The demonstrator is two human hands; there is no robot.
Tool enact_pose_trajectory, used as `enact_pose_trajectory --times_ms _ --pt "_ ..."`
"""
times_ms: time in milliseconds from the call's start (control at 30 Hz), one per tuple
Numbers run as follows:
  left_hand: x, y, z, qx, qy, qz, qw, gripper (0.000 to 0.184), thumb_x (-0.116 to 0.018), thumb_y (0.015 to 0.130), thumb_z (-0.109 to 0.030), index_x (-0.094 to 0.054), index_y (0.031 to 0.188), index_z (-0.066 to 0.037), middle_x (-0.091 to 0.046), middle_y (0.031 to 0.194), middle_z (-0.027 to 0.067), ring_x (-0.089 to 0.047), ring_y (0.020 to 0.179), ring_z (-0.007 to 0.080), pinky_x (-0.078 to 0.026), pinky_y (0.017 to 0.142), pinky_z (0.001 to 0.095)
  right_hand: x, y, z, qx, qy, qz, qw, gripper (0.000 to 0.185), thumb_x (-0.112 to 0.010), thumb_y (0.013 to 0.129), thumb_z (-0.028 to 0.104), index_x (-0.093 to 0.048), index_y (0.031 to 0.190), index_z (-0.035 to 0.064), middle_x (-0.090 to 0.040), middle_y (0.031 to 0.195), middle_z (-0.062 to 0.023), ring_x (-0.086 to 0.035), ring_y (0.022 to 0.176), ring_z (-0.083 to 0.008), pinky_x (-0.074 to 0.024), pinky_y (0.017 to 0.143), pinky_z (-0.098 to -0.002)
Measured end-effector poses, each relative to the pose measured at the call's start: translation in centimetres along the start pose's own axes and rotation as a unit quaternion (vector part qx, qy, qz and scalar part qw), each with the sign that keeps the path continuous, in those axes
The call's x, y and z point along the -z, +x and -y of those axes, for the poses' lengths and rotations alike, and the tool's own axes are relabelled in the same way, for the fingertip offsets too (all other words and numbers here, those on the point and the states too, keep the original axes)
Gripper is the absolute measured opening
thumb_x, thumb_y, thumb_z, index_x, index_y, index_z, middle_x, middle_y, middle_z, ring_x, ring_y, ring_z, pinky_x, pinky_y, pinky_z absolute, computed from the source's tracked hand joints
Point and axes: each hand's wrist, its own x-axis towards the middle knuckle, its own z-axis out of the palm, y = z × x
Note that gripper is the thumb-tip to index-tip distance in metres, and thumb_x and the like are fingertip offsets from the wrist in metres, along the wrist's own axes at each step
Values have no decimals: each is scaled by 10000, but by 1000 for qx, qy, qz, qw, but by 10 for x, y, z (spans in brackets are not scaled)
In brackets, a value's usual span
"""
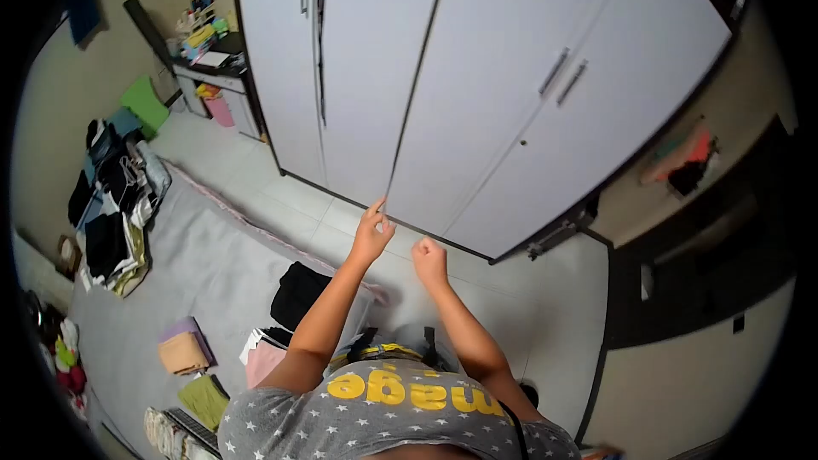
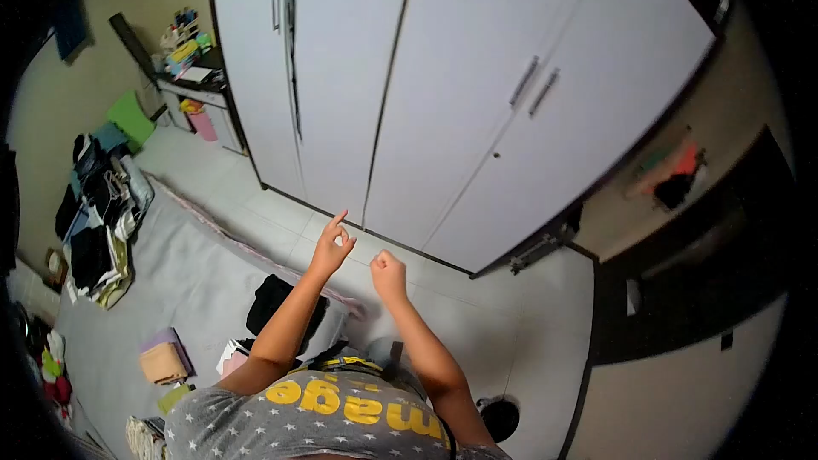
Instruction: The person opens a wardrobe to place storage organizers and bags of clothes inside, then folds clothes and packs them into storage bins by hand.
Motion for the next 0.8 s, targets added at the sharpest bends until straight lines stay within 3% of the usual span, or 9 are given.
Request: enact_pose_trajectory --times_ms 100,167,200,267,300,367,433,533,800 --pt "17 52 17 10 28 -53 998 288 -652 724 -28 -383 623 -45 -412 1335 220 -401 1211 385 -321 1000 421 -28 73 -15 15 -2 23 1000 343 -556 774 7 -265 597 46 -241 526 -29 -245 530 -92 -266 445 -291" --pt "31 93 44 4 88 -86 992 152 -649 735 -49 -512 799 -40 -352 1380 209 -344 1267 361 -288 1029 404 -51 130 -19 14 15 65 998 359 -563 767 0 -247 600 38 -224 527 -26 -233 536 -91 -263 446 -287" --pt "39 117 49 6 95 -104 990 152 -649 735 -49 -512 799 -40 -352 1380 209 -344 1267 361 -288 1029 404 -64 158 -23 27 -3 85 996 326 -575 761 25 -293 598 29 -294 520 -79 -286 504 -162 -301 461 -320" --pt "60 180 49 13 174 -163 971 520 -644 728 -45 -461 1214 -70 -264 1419 208 -274 1295 367 -256 1044 419 -93 224 -24 52 -13 119 991 298 -588 756 51 -338 596 20 -364 513 -131 -339 471 -233 -339 475 -354" --pt "71 212 54 16 182 -183 966 520 -644 728 -45 -461 1214 -70 -264 1419 208 -274 1295 367 -256 1044 419 -105 258 -18 73 -3 142 987 190 -591 754 53 -422 673 24 -454 617 -132 -434 579 -247 -389 567 -357" --pt "95 283 64 -22 270 -170 948 804 -627 734 -41 -200 1412 -110 -199 1438 205 -225 1307 372 -228 1057 426 -140 332 -15 108 15 181 977 93 -595 753 54 -506 750 29 -543 720 -132 -529 687 -262 -439 659 -360" --pt "112 355 61 -32 299 -214 929 720 -608 736 -43 -281 1376 -95 -224 1428 207 -263 1282 382 -240 1048 432 -173 404 -5 275 22 160 948 365 -592 747 45 -514 1103 31 -542 1125 -141 -498 1075 -301 -394 917 -383" --pt "131 449 76 -61 375 -263 887 691 -592 720 -59 -321 1355 -80 -258 1396 237 -305 1250 386 -248 1024 446 -212 497 28 354 17 206 912 574 -574 751 37 -383 1292 33 -402 1325 -151 -376 1225 -324 -316 1019 -399" --pt "188 575 96 -41 449 -327 830 682 -611 746 -88 -318 1361 -119 -258 1408 199 -301 1255 386 -272 1019 449 -316 627 104 311 139 283 897 531 -524 790 60 -362 1292 -4 -391 1322 -196 -370 1227 -346 -321 1009 -405"
